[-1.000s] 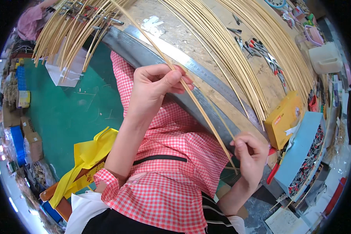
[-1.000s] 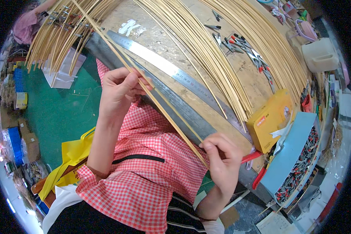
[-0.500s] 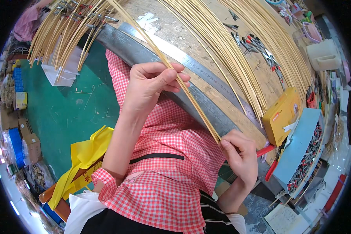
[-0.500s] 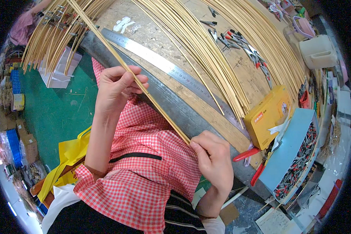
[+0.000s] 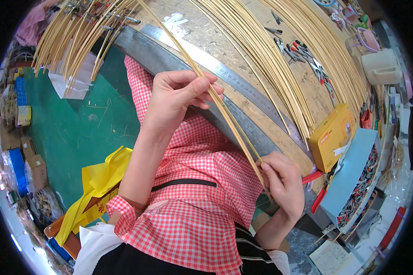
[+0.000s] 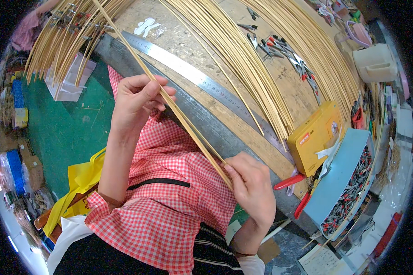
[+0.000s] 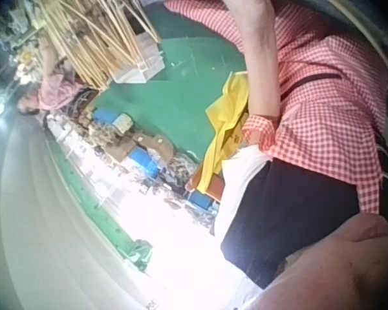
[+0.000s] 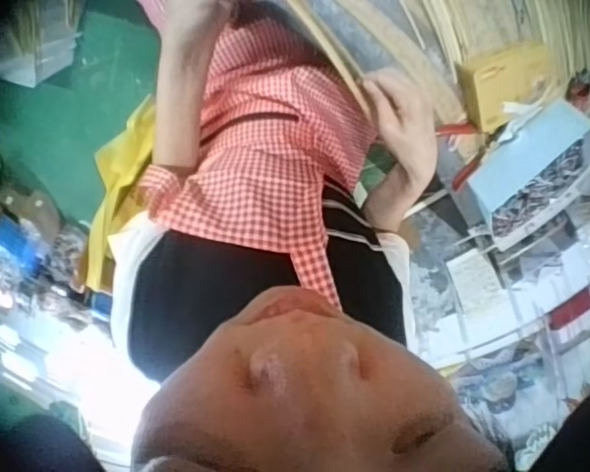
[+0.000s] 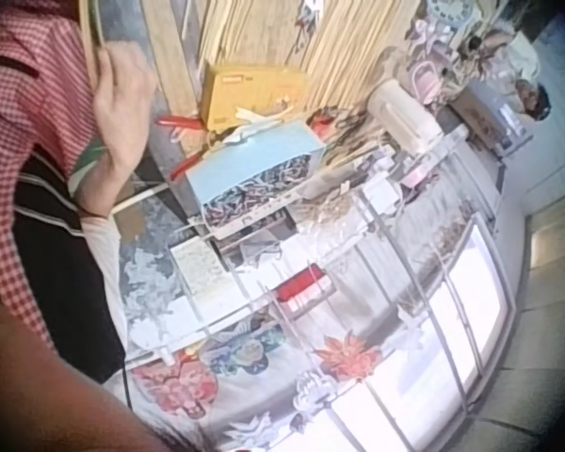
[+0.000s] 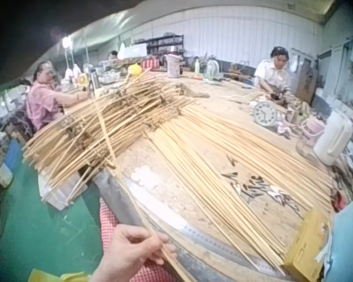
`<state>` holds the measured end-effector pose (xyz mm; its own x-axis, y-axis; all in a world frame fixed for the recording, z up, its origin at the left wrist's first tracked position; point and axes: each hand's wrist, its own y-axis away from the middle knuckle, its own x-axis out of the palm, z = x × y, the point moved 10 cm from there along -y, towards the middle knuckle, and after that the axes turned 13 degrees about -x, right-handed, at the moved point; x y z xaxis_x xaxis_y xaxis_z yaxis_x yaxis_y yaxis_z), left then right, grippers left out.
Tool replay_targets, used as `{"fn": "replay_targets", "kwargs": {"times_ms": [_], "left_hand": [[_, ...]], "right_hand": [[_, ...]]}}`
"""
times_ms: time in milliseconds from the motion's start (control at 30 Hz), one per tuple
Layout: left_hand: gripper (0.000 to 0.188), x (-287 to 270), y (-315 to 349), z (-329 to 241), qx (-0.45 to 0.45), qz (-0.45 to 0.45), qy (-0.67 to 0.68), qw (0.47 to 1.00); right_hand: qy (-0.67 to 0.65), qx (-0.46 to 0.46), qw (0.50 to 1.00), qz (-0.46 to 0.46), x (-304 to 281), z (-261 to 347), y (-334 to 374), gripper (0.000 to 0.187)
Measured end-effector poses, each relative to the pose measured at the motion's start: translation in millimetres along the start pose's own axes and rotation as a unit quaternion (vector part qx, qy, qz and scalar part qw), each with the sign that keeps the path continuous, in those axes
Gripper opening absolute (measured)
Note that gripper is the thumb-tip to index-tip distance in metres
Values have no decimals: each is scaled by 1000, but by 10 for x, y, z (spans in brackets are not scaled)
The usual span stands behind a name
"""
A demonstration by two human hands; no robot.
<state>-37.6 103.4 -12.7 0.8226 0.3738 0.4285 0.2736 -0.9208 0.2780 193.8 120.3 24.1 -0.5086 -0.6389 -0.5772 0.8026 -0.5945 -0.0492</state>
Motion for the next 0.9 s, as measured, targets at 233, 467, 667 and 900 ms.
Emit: {"fn": "replay_targets", "kwargs": {"times_ms": [233,467,667,900], "left_hand": [[17,-68,-5,-13,7,-29,16,999],[20,-77,-2,-48,27,-14,4,1000],[20,-5,15,-13,7,3,9,1000],[20,71,54,-37,6,14,-3,1000]], "right_hand": [[-14,21,999,-26,-16,-2,1,12],[-58,35,998,-18,-33,-26,37,25],[-70,23,997,17,42,8,27,28],[25,-12,997,73,72,40,5,21]]}}
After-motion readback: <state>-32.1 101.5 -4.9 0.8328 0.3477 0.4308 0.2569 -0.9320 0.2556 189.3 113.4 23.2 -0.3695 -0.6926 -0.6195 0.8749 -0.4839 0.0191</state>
